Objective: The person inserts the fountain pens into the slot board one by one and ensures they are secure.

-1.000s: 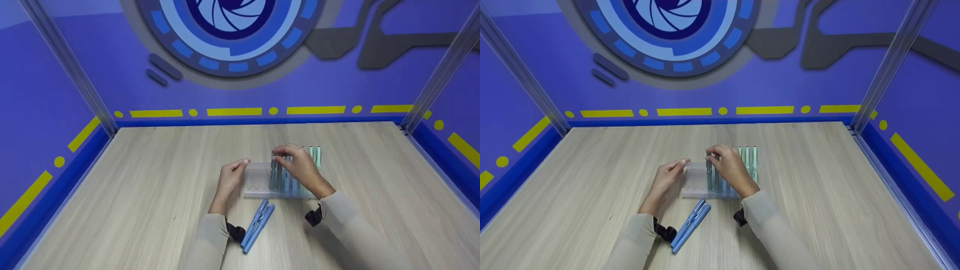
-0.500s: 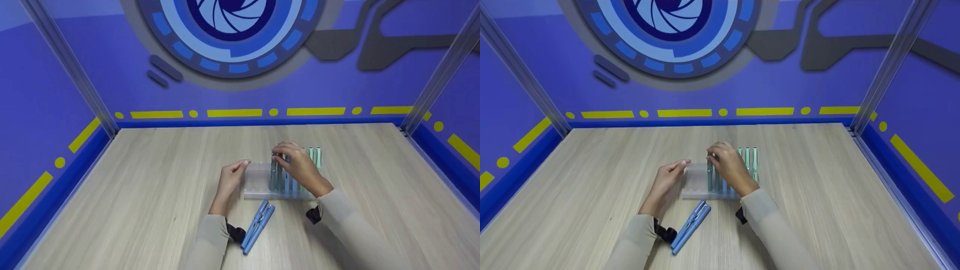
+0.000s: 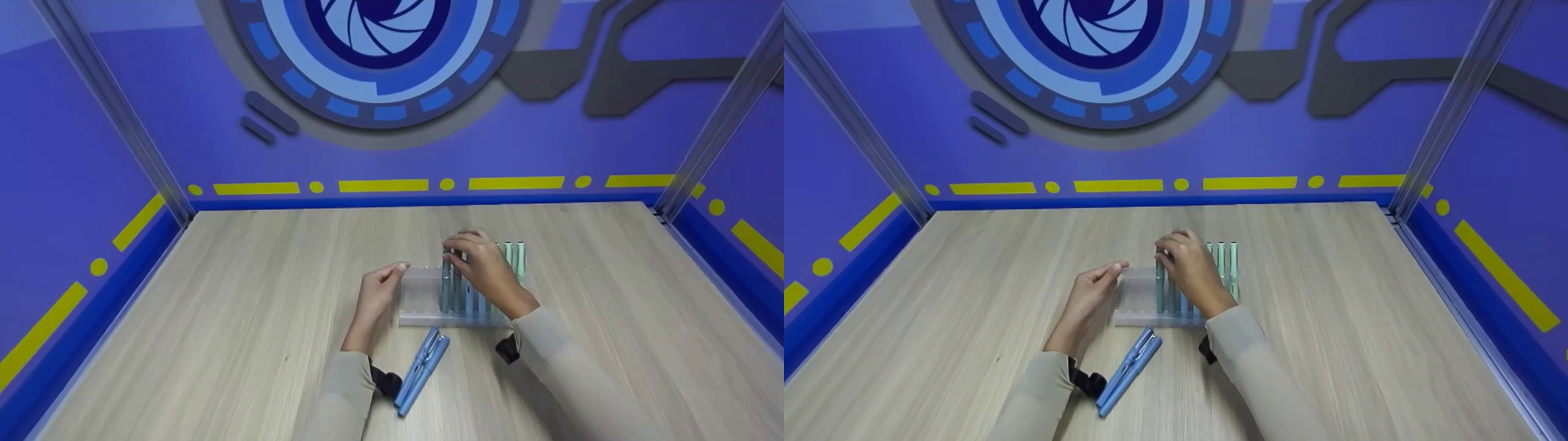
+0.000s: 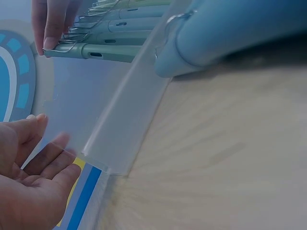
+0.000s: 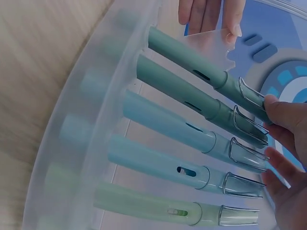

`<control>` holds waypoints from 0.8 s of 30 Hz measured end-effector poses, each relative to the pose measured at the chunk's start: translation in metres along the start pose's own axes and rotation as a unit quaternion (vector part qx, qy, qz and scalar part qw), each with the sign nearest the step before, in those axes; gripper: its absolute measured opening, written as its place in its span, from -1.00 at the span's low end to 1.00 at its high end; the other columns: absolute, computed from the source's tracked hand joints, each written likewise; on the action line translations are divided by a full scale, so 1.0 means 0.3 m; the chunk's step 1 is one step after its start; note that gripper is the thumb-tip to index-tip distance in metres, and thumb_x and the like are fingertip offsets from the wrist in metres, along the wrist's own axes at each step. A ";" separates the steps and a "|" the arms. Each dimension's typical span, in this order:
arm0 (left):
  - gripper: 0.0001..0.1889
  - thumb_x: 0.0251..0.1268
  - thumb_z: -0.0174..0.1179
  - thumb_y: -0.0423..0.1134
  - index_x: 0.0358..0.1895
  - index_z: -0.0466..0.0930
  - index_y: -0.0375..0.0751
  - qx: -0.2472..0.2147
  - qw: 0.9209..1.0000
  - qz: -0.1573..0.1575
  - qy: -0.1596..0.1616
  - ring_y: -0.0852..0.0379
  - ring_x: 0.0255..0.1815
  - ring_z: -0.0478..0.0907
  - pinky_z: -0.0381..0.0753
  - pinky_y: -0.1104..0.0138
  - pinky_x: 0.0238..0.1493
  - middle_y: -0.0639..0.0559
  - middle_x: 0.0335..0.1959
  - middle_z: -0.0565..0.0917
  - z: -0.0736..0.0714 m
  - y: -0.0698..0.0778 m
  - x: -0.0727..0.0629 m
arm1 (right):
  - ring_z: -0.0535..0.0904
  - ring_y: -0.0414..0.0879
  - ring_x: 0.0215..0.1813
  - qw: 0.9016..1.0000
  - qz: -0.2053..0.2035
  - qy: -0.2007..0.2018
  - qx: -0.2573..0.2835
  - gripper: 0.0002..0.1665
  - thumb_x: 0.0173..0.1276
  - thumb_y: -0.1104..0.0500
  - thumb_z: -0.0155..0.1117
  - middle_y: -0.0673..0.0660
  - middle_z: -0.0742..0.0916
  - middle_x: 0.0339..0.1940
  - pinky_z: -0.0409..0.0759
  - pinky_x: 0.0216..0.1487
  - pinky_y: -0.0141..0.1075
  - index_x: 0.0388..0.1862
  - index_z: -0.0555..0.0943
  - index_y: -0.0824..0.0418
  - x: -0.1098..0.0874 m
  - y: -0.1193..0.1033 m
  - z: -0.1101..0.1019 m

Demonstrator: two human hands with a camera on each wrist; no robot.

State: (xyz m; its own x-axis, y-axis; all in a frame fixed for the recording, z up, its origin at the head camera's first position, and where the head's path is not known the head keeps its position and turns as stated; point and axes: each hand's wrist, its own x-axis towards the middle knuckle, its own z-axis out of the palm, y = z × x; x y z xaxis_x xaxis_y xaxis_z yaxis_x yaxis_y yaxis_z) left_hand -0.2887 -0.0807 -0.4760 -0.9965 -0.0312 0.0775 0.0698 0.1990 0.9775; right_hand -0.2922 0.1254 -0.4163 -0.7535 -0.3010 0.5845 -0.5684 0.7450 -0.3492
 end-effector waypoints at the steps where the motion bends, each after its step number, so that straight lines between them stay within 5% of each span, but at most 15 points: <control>1: -0.65 0.42 0.09 -0.06 0.04 0.66 -0.23 0.000 1.000 0.002 0.000 -0.03 0.25 0.53 0.48 0.14 0.32 -0.11 0.11 0.66 0.000 -0.001 0.000 | 0.58 0.00 0.12 1.000 0.002 0.000 -0.004 -0.74 0.23 0.18 0.38 0.06 0.77 -0.11 0.63 0.15 -0.15 -0.09 0.72 0.17 0.000 0.000 0.002; 19: -0.65 0.42 0.08 -0.07 0.03 0.66 -0.23 -0.012 1.000 0.002 -0.001 -0.03 0.25 0.53 0.47 0.15 0.32 -0.11 0.11 0.65 0.002 -0.007 0.005 | 0.53 0.04 0.25 0.999 0.032 -0.005 -0.016 -0.66 0.24 0.11 0.38 0.09 0.75 -0.01 0.53 0.28 -0.06 -0.01 0.68 0.17 -0.007 0.009 0.014; 24: -0.65 0.42 0.09 -0.07 0.03 0.66 -0.23 -0.015 1.000 0.012 -0.003 -0.03 0.25 0.53 0.48 0.16 0.32 -0.11 0.10 0.66 -0.002 -0.004 0.000 | 0.53 0.07 0.23 1.000 0.008 0.016 0.002 -0.65 0.21 0.16 0.40 0.14 0.73 0.01 0.54 0.26 -0.05 -0.01 0.67 0.22 -0.016 0.011 0.001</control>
State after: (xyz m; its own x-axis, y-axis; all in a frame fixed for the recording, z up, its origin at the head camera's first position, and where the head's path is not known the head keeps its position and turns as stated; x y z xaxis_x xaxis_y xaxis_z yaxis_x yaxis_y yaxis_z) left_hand -0.2888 -0.0815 -0.4770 -0.9947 -0.0198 0.1006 0.0958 0.1709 0.9806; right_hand -0.2906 0.1292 -0.4205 -0.7518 -0.2695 0.6018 -0.5576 0.7471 -0.3620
